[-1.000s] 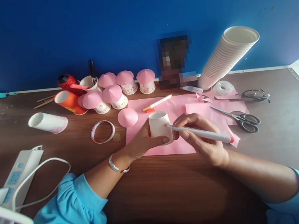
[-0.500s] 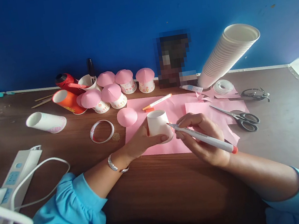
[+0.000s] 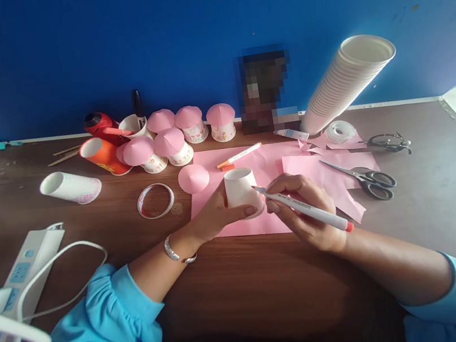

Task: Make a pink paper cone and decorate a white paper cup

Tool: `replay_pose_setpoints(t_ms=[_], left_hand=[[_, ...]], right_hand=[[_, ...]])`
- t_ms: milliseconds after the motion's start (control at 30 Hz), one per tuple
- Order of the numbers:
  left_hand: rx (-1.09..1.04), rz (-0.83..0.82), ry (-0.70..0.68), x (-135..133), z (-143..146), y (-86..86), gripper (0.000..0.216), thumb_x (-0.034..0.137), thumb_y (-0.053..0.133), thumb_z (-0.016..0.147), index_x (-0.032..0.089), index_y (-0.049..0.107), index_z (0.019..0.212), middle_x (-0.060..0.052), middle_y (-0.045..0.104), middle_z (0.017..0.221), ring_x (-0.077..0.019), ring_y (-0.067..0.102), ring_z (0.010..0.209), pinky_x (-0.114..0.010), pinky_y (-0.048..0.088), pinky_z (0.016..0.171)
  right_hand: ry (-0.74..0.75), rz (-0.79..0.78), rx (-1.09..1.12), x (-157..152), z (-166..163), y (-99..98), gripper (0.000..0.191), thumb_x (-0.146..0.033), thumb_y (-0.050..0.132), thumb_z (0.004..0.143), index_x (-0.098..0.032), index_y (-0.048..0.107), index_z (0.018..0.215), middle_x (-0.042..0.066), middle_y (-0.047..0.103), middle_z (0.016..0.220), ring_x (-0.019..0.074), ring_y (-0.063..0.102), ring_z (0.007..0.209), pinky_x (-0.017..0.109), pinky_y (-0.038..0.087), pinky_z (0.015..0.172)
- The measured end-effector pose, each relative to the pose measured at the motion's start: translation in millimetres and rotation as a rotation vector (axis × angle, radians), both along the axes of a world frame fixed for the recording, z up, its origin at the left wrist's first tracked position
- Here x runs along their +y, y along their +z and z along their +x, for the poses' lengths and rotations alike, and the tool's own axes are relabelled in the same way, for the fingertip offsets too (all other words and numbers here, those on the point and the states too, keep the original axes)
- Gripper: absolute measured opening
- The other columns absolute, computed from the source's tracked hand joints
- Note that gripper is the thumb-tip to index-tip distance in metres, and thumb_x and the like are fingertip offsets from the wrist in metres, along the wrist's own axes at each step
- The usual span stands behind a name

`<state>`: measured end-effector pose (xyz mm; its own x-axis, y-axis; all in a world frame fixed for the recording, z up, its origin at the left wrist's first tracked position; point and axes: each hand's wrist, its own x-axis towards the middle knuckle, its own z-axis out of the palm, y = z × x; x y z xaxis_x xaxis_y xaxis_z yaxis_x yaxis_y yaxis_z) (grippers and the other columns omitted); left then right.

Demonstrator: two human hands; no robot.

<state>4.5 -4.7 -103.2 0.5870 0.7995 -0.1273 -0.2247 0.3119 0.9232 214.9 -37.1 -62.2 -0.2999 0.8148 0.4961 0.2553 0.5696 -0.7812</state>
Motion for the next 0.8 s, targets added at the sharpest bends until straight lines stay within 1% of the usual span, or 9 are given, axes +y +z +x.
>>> replay_pose_setpoints(t_ms=[167,333,500,633,733,800], left_hand=[[-0.008,0.002,0.008,0.5,1.2,1.3,0.043,0.032,0.089,0.078,0.022,0.062,0.11,-0.001,0.063,0.093,-0.017,0.058,0.089,-0.03,0.047,0.08],[-0.049,0.035,-0.013,1.0,2.4,2.1,0.039,0.032,0.087,0.08,0.021,0.063,0.109,-0.002,0.065,0.094,-0.0174,0.059,0.089,-0.03,0.047,0.08],[0.005,0.01,-0.001,1.1,0.7,3.4,0.042,0.033,0.088,0.078,0.02,0.061,0.109,-0.001,0.062,0.093,-0.0163,0.056,0.087,-0.029,0.045,0.077],[0.009,0.017,0.011,0.9,0.4,3.5,0.045,0.033,0.089,0.077,0.021,0.061,0.11,-0.001,0.062,0.094,-0.0164,0.056,0.088,-0.029,0.046,0.078],[0.025,0.012,-0.006,0.9,0.9,3.8,0.047,0.035,0.089,0.077,0.02,0.062,0.113,-0.003,0.065,0.097,-0.0192,0.06,0.093,-0.032,0.048,0.082],[0.031,0.01,-0.029,1.1,0.9,3.8,0.045,0.037,0.088,0.078,0.02,0.063,0.111,-0.005,0.067,0.1,-0.0219,0.062,0.097,-0.035,0.049,0.084]], right_hand=[[0.0,0.003,0.019,-1.3,-0.8,-3.2,0.01,-0.016,0.061,0.099,-0.023,0.059,0.105,0.003,0.068,0.083,0.0168,0.066,0.071,0.034,0.059,0.063],[-0.024,0.001,0.025,-1.8,-2.3,-7.0,0.008,-0.019,0.063,0.1,-0.023,0.059,0.106,0.003,0.068,0.086,0.0159,0.066,0.073,0.032,0.058,0.065],[0.04,-0.01,0.076,-3.2,-2.2,-8.4,0.009,-0.027,0.062,0.102,-0.022,0.059,0.11,0.005,0.068,0.087,0.0181,0.066,0.076,0.034,0.057,0.066],[0.059,-0.02,0.104,-4.2,-1.9,-9.6,0.011,-0.027,0.062,0.102,-0.022,0.06,0.111,0.004,0.067,0.087,0.0181,0.065,0.076,0.034,0.055,0.067],[0.057,-0.02,0.107,-4.1,-2.0,-10.3,0.011,-0.024,0.063,0.101,-0.022,0.06,0.111,0.004,0.067,0.089,0.0174,0.065,0.076,0.033,0.055,0.067],[0.042,-0.013,0.102,-4.0,-2.1,-10.0,0.011,-0.022,0.063,0.1,-0.022,0.06,0.111,0.004,0.068,0.09,0.0172,0.066,0.077,0.033,0.055,0.068]])
